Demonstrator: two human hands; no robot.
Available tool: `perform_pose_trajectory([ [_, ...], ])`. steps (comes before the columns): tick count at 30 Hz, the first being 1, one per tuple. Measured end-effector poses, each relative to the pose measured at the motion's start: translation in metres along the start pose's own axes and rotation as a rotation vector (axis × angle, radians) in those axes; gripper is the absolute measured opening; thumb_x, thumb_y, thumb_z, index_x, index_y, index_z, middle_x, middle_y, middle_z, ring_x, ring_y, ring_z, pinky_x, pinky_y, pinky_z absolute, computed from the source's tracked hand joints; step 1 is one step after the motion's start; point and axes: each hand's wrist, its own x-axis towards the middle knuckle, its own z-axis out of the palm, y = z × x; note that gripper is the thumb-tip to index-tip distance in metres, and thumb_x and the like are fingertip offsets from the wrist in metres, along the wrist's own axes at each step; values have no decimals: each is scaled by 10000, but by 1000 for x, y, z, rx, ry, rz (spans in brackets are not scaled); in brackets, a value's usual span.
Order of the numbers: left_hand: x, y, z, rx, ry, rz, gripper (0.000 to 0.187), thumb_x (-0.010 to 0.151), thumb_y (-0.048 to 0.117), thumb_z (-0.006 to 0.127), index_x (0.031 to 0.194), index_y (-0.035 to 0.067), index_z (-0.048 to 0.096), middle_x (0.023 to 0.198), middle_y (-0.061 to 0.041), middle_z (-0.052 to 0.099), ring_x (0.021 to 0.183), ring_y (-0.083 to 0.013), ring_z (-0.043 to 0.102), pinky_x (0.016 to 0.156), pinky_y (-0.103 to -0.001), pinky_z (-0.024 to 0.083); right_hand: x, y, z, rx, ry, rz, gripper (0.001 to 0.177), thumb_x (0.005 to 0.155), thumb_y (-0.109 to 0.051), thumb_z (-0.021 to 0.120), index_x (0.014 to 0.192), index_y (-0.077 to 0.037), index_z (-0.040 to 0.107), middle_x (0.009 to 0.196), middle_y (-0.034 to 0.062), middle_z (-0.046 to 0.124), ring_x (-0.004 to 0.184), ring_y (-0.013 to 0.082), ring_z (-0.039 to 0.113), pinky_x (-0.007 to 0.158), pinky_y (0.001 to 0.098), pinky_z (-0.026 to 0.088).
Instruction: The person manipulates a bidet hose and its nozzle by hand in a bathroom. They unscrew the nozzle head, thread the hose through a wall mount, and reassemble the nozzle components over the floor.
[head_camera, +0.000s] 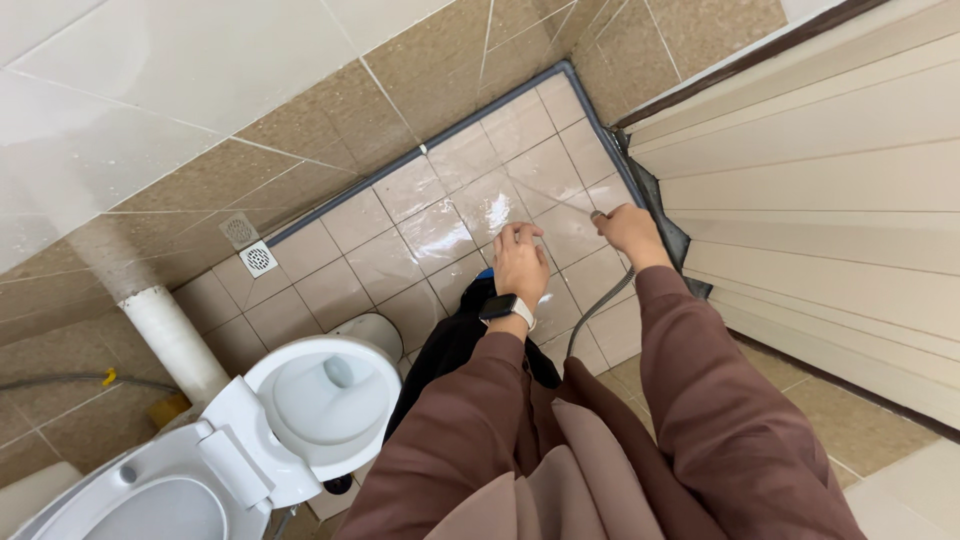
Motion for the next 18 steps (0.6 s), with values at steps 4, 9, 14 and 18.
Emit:
perform_pose_trajectory([
  [4,0,-9,-2,-16,23,10,290,849,59,692,1116,159,641,1254,-72,546,1223,-341,517,978,-479,475,0,-14,13,-41,-22,-77,381,899,-461,660,853,-127,837,907,193,763,925,381,719,890,445,548],
  [9,2,-39,-17,23,23,-41,294,842,21,675,1104,152,653,1252,-86,556,1198,-347,536,976,-473,472,0,-22,3,-12,17,-56,371,891,-469,689,864,-128,833,916,199,758,942,380,717,903,439,545],
  [14,2,-47,-30,21,81,-35,284,846,25,680,1103,140,647,1235,-83,560,1207,-343,537,1007,-466,471,-1,-28,-17,-6,36,20,365,901,-452,691,871,-115,828,920,193,761,944,375,723,880,445,560],
  [18,4,-38,-37,6,90,-41,268,857,32,682,1097,146,647,1229,-82,562,1209,-340,537,996,-464,482,5,-33,-13,-13,18,20,370,897,-452,680,871,-113,826,920,193,769,946,368,730,889,444,559],
])
